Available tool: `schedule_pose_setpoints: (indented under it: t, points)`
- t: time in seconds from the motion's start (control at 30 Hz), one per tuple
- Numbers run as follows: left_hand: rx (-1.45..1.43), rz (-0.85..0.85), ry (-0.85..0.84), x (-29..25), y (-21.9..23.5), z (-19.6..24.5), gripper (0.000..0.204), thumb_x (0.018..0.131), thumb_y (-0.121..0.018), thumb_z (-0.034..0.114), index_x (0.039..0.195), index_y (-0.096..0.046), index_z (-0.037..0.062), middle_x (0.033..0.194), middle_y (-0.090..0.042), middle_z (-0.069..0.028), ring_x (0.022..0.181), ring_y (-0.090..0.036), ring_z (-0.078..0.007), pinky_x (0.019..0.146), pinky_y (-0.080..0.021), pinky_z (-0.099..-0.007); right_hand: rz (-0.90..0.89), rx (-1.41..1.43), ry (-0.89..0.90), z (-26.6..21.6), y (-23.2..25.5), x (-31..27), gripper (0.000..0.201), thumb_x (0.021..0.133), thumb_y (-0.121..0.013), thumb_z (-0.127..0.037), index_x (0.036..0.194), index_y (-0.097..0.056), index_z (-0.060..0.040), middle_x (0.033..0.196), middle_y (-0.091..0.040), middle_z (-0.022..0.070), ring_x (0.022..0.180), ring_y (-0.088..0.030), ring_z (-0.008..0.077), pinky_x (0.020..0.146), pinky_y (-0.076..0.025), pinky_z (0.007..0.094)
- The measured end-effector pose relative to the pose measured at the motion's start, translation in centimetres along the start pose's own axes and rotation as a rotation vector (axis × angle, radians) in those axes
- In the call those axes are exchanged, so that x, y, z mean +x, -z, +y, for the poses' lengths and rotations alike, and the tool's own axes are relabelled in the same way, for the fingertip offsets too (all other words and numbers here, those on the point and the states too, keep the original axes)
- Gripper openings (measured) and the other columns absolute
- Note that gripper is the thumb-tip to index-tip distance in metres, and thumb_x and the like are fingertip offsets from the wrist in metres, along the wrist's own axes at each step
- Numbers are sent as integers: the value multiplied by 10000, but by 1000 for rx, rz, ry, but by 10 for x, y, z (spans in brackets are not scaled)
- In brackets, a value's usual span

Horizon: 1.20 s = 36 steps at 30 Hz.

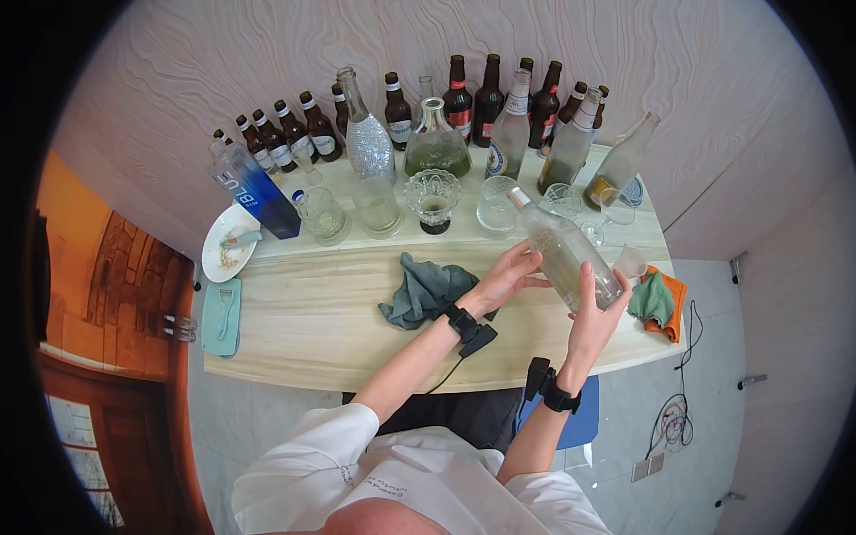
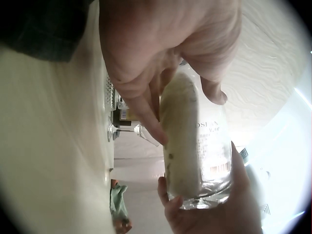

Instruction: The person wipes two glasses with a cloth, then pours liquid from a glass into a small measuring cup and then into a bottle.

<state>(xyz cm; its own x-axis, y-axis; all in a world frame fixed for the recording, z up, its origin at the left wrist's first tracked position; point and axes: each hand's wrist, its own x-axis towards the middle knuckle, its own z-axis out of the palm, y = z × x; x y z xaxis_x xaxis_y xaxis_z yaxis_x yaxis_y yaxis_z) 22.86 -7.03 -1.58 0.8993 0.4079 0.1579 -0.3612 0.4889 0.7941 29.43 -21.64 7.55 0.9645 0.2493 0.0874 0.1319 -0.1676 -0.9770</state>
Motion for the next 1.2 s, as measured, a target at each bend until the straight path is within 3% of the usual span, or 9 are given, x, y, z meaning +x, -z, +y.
schedule_pose_setpoints:
  t: [0.33,0.73,0.83,0.93,1.2]
  points:
    - [-26,-11,-5,-1,-2,1,737,1016,-631,514,1549,-397,61,1460,-561,-126,1318,-598,-248,1072,-554,-466,18,-46,23,-14,-1,-4,830,837,-813,-587,1412,-533,-57,1255,-626,168,1005,-643,235,686,-533,313]
    - [-32,-17,-14,0,-1,-1,756,1019,-597,551,1560,-379,70,1466,-559,-125,1320,-600,-258,1078,-548,-482,34,-81,39,-21,-4,-5,847,830,-820,-583,1424,-537,-51,1224,-641,160,924,-634,210,661,-503,294]
    - [-32,-14,-21,0,-1,0,752,1023,-588,553,1559,-377,69,1466,-559,-123,1322,-598,-255,1077,-548,-484,6,-122,31,-22,-2,-5,854,834,-791,-614,1434,-512,-75,1284,-625,170,1028,-660,248,657,-541,308]
    - [-36,-15,-29,0,-2,0,746,1026,-580,554,1555,-380,67,1464,-560,-120,1320,-598,-255,1073,-549,-485,31,-79,53,-22,-4,-5,851,827,-820,-588,1425,-534,-55,1222,-639,160,892,-625,203,642,-488,293]
    - [-34,3,-40,1,-1,0,726,1026,-602,536,1547,-394,75,1468,-552,-104,1315,-596,-236,1063,-551,-475,9,-60,44,-11,-6,-3,832,856,-793,-593,1432,-513,-63,1262,-617,178,1040,-647,256,664,-551,326]
